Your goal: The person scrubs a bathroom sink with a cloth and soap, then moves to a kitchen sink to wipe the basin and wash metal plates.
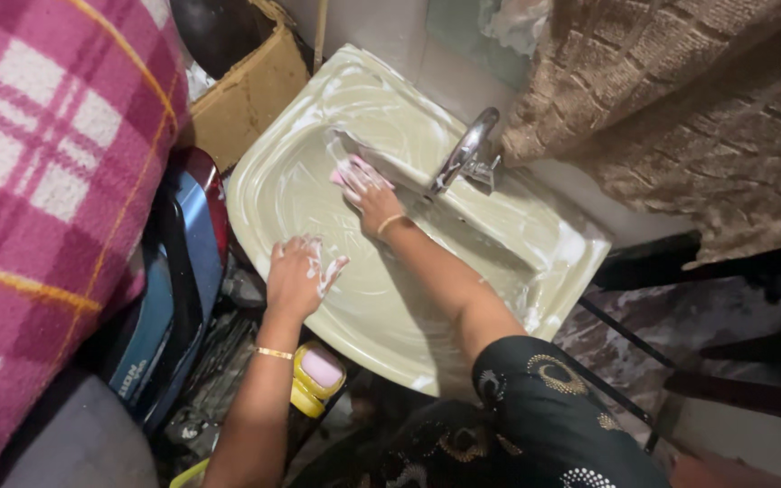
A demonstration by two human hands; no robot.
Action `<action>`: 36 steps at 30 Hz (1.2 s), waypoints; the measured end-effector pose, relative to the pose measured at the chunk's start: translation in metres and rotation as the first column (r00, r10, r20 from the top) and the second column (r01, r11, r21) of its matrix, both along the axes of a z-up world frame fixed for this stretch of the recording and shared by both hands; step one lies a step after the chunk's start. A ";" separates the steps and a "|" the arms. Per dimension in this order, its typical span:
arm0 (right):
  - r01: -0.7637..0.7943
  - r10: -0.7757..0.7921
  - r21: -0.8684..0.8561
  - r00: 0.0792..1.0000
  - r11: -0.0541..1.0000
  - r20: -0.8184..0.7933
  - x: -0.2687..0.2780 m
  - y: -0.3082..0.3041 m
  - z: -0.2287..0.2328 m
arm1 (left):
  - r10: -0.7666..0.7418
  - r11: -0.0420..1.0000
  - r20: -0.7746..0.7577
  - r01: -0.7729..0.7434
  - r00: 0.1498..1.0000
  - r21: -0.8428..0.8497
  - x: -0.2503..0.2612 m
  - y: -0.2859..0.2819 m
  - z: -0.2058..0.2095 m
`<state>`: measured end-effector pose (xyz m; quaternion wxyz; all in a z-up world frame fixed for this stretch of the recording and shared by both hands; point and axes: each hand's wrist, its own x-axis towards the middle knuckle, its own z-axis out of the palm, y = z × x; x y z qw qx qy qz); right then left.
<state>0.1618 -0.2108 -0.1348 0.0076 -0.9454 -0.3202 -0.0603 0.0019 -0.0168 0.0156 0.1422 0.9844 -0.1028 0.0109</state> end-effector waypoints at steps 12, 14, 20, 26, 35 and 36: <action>0.253 -0.474 -0.531 0.814 0.809 -0.334 -0.219 -0.181 0.065 | -0.054 0.992 -0.075 0.045 0.996 -0.118 -0.015 -0.020 -0.010; 0.218 -0.551 -0.559 0.638 0.800 -0.538 -0.240 -0.173 0.064 | -0.049 0.984 -0.015 0.046 0.999 -0.170 -0.021 -0.021 -0.008; -0.258 0.501 0.491 0.730 0.832 -0.465 -0.229 -0.053 -0.046 | -0.071 0.987 0.150 0.092 0.986 -0.133 -0.023 -0.023 -0.006; -0.060 0.225 0.441 0.916 0.895 -0.331 -0.041 0.056 -0.055 | -0.161 0.987 0.180 0.160 0.970 0.019 -0.017 -0.023 -0.011; 0.112 -0.071 0.085 0.923 0.990 -0.378 -0.155 -0.114 0.019 | -0.142 0.989 -0.023 0.142 0.990 0.042 -0.018 -0.023 -0.015; 0.080 -0.037 0.073 0.884 0.994 -0.467 -0.176 -0.116 0.017 | -0.139 0.989 -0.020 0.140 0.990 0.040 -0.017 -0.023 -0.016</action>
